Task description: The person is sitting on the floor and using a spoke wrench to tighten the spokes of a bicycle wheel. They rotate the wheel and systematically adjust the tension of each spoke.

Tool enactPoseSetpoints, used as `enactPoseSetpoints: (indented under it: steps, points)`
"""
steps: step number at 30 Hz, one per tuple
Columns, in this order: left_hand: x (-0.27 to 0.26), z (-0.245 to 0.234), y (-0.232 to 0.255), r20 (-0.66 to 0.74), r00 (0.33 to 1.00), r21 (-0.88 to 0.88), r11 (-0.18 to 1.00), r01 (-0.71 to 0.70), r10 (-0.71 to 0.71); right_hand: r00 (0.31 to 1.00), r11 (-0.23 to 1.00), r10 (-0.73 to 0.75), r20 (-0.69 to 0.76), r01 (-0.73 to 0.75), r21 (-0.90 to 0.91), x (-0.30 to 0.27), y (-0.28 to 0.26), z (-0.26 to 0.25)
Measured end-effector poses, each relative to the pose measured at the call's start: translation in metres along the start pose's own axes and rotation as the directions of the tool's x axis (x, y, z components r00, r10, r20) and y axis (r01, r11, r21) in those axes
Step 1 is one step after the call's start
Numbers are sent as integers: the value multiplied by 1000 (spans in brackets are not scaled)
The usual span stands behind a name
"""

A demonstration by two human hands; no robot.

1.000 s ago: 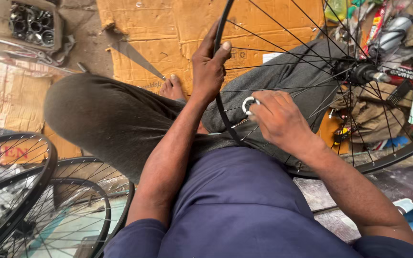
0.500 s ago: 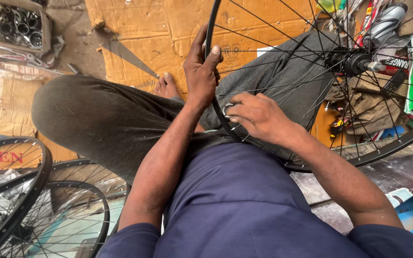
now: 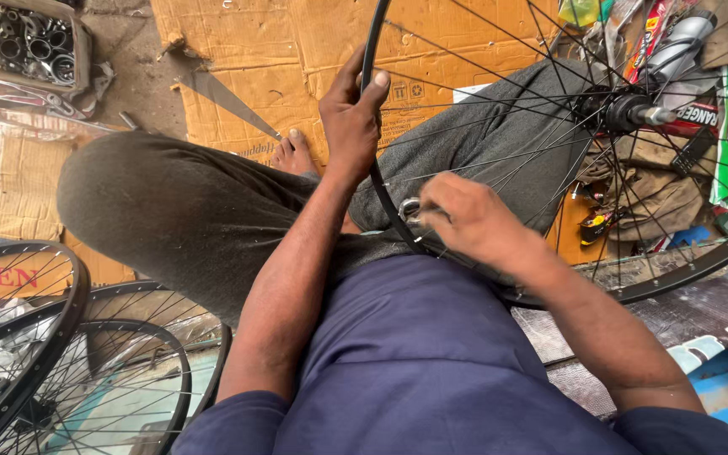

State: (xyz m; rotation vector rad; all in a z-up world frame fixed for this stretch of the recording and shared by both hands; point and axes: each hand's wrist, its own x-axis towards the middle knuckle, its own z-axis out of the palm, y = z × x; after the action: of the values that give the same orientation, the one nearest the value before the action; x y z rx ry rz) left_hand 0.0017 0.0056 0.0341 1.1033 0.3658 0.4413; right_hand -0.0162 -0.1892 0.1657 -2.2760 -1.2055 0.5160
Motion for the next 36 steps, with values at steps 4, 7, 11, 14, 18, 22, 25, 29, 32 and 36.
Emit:
enactPoseSetpoints:
  steps: [4, 7, 11, 14, 18, 22, 25, 29, 32, 36]
  points:
    - [-6, 0, -6, -18, 997, -164, 984, 65, -69, 985, 871, 142, 93, -79, -484, 6, -3, 37]
    - [-4, 1, 1, 4, 999, -162, 986, 32, -32, 968, 891, 139, 209, -30, -452, 14, -7, 27]
    - [-1, 1, 6, 4, 999, -158, 986, 47, -48, 994, 991, -107, 17, 108, -84, -1, -3, -1]
    - [-2, 2, 1, -3, 999, -181, 983, 41, -42, 997, 942, 67, 24, -55, -332, 1, -4, 25]
    - [-3, 1, 0, 10, 1000, -132, 991, -14, 15, 931, 823, 298, 210, -139, -551, 15, -10, 32]
    - [-4, 2, 4, 18, 1000, -174, 985, 13, -10, 993, 985, -116, -1, 114, -127, -1, -7, -1]
    - [-2, 2, 4, 7, 999, -162, 986, 38, -38, 993, 951, 113, 37, -98, -293, 1, -6, 18]
    - [-3, 3, 2, 0, 1000, -124, 992, 3, -3, 973, 904, 151, 178, -63, -423, 12, -11, 25]
    - [2, 3, 7, 16, 999, -29, 999, -44, 45, 991, 980, -136, 21, 137, -144, 6, -11, 0]
    - [7, 2, 30, 117, 993, 164, 986, -27, 7, 997, 951, 49, -54, -63, -301, 4, -15, 20]
